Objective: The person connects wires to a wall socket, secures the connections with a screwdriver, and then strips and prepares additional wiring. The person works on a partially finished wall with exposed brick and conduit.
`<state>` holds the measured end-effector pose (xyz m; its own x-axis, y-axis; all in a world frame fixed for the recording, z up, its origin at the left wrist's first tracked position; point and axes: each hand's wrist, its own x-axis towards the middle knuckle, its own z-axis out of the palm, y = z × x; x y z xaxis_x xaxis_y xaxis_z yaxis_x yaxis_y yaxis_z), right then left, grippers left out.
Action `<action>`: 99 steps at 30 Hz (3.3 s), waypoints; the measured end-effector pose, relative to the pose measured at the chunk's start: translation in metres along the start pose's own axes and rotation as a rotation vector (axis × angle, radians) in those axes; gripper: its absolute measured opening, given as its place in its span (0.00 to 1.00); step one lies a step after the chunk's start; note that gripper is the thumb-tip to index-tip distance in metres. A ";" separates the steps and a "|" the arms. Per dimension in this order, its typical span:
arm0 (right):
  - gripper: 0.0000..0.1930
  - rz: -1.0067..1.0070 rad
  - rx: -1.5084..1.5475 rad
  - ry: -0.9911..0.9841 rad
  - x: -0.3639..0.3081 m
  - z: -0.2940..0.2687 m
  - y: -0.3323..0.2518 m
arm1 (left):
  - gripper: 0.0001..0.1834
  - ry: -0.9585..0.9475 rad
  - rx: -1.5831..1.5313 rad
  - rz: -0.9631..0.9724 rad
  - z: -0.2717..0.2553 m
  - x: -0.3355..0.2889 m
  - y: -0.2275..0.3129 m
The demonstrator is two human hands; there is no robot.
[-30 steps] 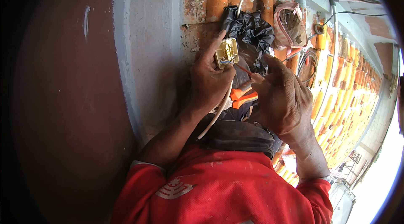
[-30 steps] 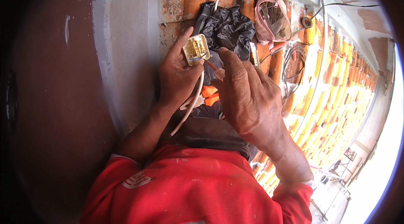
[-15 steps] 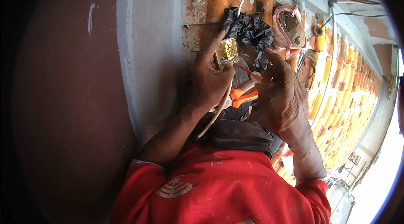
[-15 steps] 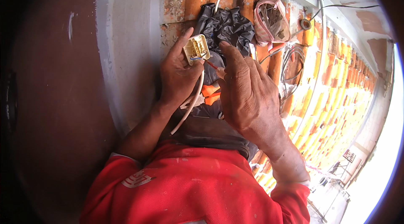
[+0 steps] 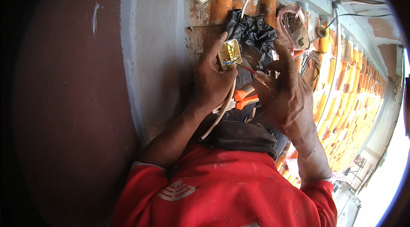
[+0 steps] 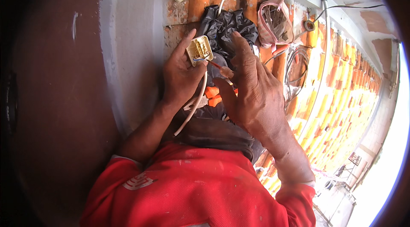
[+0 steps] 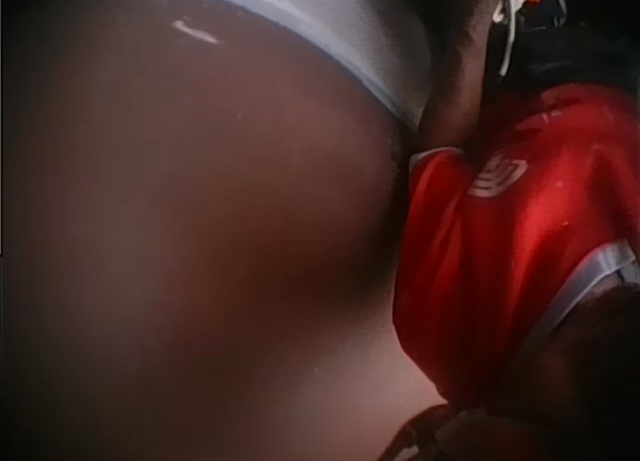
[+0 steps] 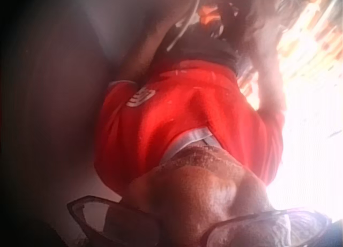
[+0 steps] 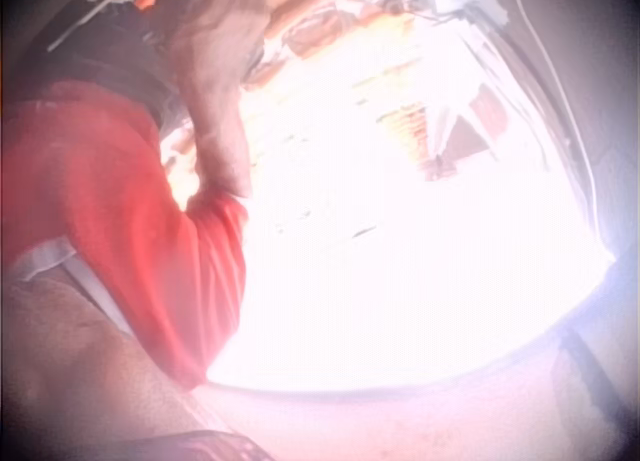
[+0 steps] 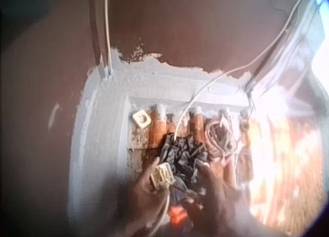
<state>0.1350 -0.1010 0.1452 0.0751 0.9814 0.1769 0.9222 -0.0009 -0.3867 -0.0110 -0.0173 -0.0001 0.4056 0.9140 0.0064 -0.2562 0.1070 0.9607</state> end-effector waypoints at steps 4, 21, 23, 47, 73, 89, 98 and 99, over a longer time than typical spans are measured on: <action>0.36 0.020 0.012 0.044 -0.002 0.007 0.006 | 0.42 -0.014 -0.054 -0.013 -0.002 -0.001 0.000; 0.23 0.032 0.096 0.055 -0.003 0.002 0.003 | 0.42 -0.133 0.036 -0.070 -0.018 -0.001 0.011; 0.20 -0.028 0.078 0.074 -0.005 0.000 0.003 | 0.42 -0.123 0.021 -0.063 -0.017 -0.002 0.011; 0.28 -0.383 -0.096 -0.084 0.011 -0.015 0.000 | 0.42 -0.131 0.080 -0.051 -0.015 -0.002 0.007; 0.32 -0.084 -0.040 0.067 -0.007 0.008 0.005 | 0.43 -0.118 0.151 -0.010 -0.011 -0.007 0.009; 0.12 -0.129 -0.095 -0.018 -0.032 0.012 0.018 | 0.43 -0.088 0.431 0.219 -0.001 -0.010 0.023; 0.07 0.074 0.142 -0.216 -0.031 0.007 0.023 | 0.42 -0.106 0.483 0.226 0.000 -0.011 0.026; 0.07 0.050 0.114 -0.219 -0.028 0.004 0.019 | 0.42 -0.102 0.493 0.220 0.001 -0.011 0.027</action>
<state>0.1491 -0.1281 0.1289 0.0239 0.9989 -0.0401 0.8696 -0.0405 -0.4921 -0.0221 -0.0250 0.0262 0.4781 0.8489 0.2254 0.0868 -0.3010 0.9497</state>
